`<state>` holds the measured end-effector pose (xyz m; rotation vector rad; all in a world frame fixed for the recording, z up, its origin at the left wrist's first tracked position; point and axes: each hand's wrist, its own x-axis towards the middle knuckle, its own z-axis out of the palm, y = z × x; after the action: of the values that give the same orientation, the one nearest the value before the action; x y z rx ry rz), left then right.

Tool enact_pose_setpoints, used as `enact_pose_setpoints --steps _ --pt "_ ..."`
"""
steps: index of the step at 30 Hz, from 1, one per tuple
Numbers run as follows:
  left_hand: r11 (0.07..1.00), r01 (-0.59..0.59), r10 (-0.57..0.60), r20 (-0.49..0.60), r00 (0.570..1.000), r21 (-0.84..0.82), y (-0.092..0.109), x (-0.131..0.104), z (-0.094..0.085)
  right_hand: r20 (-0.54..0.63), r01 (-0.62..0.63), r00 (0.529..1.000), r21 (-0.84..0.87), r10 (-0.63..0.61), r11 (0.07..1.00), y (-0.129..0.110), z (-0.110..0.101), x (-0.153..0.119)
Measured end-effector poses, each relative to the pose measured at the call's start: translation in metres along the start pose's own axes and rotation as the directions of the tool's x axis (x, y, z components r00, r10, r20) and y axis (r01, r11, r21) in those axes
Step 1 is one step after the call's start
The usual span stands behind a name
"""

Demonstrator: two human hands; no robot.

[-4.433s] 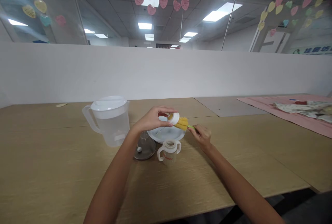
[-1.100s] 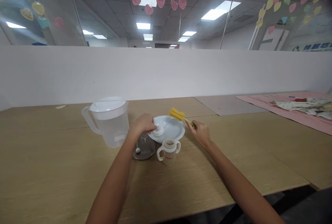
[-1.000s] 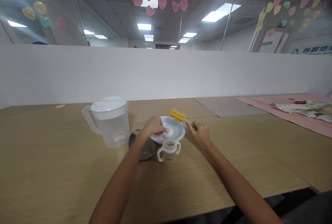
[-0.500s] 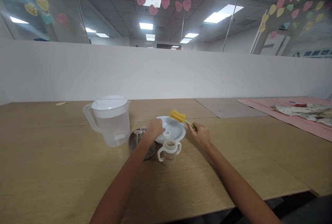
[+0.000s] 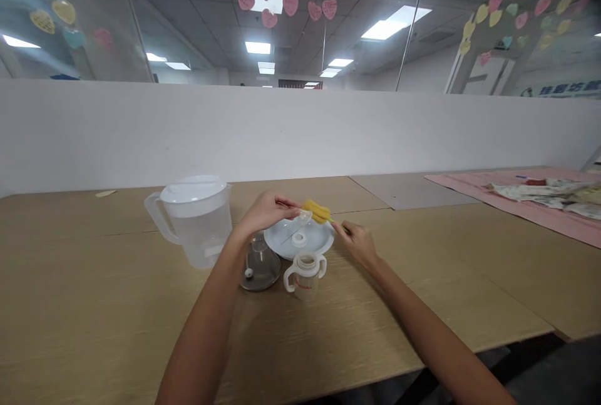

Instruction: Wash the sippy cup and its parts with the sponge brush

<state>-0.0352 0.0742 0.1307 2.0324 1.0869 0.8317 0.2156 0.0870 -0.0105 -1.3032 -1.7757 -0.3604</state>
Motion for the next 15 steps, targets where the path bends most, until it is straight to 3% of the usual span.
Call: enact_pose_setpoints --steps 3,6,10,13,15 --pt "0.999 -0.038 0.039 -0.122 0.992 0.008 0.003 0.000 0.002 -0.019 0.083 0.996 -0.004 -0.083 0.997 -0.001 -0.001 -0.002" --pt "0.984 0.009 0.033 -0.226 0.974 0.180 0.006 -0.003 0.000 -0.046 0.152 0.987 0.025 -0.151 0.988 -0.003 -0.001 -0.004" --pt "0.865 0.131 -0.025 -0.220 0.975 0.483 0.014 -0.018 -0.019 -0.124 0.087 0.989 0.057 -0.079 0.995 -0.003 -0.005 -0.003" --pt "0.710 0.232 -0.199 -0.127 0.972 0.665 0.009 -0.024 -0.027 -0.166 0.030 0.986 0.049 -0.021 0.998 -0.001 -0.008 -0.002" --pt "0.596 0.302 -0.385 -0.065 0.921 0.744 0.000 -0.020 -0.023 -0.150 0.051 0.988 0.020 -0.048 0.998 0.000 -0.008 -0.001"
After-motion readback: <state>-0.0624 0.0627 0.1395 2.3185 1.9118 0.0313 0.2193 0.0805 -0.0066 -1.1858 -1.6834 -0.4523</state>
